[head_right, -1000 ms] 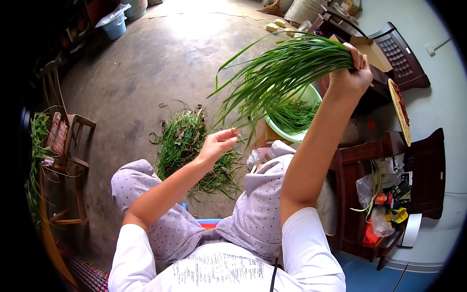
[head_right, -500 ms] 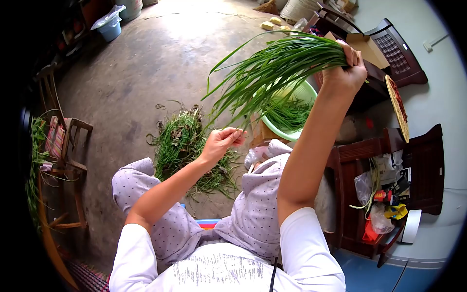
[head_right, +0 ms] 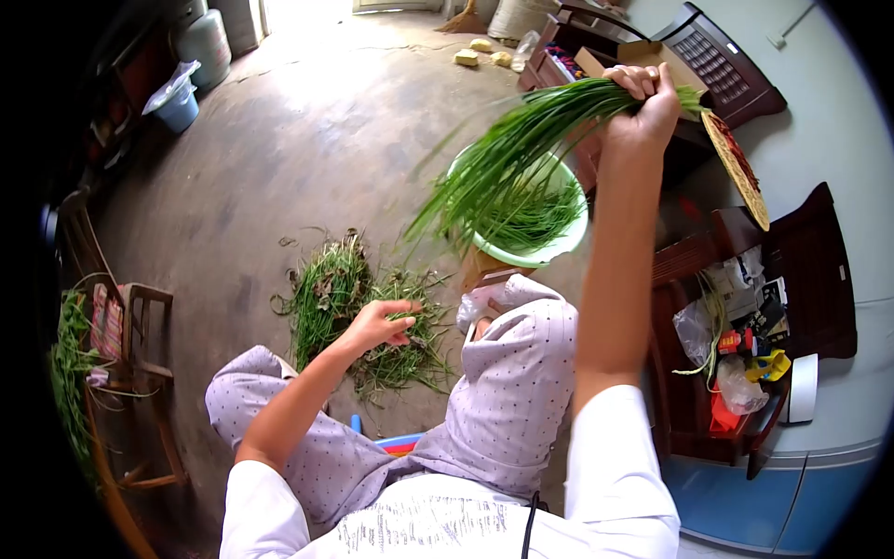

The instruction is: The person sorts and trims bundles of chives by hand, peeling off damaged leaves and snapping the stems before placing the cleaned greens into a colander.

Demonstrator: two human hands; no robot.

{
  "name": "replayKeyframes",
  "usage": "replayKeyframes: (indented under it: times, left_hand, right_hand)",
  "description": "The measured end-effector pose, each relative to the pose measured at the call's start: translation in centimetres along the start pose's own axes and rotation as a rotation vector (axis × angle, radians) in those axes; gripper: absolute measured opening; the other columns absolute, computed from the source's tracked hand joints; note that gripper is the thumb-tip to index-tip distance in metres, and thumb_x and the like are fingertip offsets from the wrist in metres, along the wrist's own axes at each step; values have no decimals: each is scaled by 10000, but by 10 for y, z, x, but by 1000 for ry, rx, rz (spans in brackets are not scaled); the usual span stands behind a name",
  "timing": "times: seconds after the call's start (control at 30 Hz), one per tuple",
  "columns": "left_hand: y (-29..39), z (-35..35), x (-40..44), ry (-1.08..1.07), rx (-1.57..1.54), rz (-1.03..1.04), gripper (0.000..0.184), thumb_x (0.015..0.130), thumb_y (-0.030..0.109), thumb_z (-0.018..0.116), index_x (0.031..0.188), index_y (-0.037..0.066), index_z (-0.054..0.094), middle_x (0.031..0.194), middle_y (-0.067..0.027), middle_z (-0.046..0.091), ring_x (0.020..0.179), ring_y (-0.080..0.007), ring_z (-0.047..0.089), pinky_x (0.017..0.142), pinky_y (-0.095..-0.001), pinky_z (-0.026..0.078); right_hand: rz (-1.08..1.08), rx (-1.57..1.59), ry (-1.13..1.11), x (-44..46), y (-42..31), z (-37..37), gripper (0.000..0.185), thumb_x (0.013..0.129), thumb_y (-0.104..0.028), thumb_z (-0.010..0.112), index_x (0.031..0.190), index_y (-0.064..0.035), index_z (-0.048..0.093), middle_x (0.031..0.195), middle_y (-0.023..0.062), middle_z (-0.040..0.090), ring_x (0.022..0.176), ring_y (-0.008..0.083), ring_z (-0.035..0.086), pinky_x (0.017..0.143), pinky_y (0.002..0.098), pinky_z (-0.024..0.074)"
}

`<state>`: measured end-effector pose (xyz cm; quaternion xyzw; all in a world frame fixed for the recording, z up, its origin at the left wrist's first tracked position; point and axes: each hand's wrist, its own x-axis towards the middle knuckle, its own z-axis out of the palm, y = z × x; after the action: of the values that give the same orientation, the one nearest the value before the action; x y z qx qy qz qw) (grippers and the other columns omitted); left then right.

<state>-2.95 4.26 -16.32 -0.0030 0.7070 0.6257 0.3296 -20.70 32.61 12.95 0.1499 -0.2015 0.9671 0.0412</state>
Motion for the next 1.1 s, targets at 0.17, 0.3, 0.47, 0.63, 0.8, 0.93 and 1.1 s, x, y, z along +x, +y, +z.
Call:
replayKeyframes:
  times: [0.17,0.3,0.47,0.63,0.8,0.93,1.1]
  left_hand:
    - [-11,-5,2,37,116,1,270,821,223,655,1050,83,668,1038,-124,649,672,-83,610,586,-240,494]
    - [-9,-9,-10,43,324,62,517,783,156,674,1272,151,509,942,-95,667,647,-101,594,594,-260,494]
    - [-30,-11,-8,0,518,205,409,780,232,675,1170,143,589,1045,-147,631,796,-196,653,704,-320,505]
    - [-18,-9,-13,21,495,137,323,811,229,640,1125,153,621,825,-114,668,724,-207,639,666,-317,494]
    - [-14,-12,-12,42,491,100,255,803,179,641,1049,113,656,830,-96,668,707,-184,631,642,-292,490]
    - [-49,-21,-1,68,602,158,225,775,271,676,818,51,697,819,-82,681,679,-182,636,624,-302,490]
    - [-91,-45,10,-56,595,-269,226,749,199,574,928,129,693,749,-94,679,761,-242,650,716,-345,499]
  right_hand:
    - [-407,-812,-90,40,-45,20,356,942,-285,473,644,-103,405,544,-23,324,468,94,303,514,259,368]
    - [-533,-1518,-163,57,-37,-11,347,895,-376,543,700,-89,518,556,-7,452,481,97,448,488,287,424]
    - [-667,-2001,-870,39,61,-160,42,817,-60,543,829,-47,581,664,144,590,553,261,596,490,371,476]
    - [13,-2027,-820,-42,129,-257,168,737,1,531,904,-16,549,848,212,607,818,383,593,704,445,483]
    - [64,-2082,-750,-46,129,-257,198,720,-31,553,918,-12,552,879,193,580,869,374,557,747,438,460]
    - [112,-2201,-835,-46,128,-255,249,717,-65,580,961,-16,581,912,187,563,902,354,529,812,435,434]
    - [506,-2152,-819,-32,115,-236,419,725,-227,672,1083,-50,545,1079,183,533,1048,363,475,902,419,398]
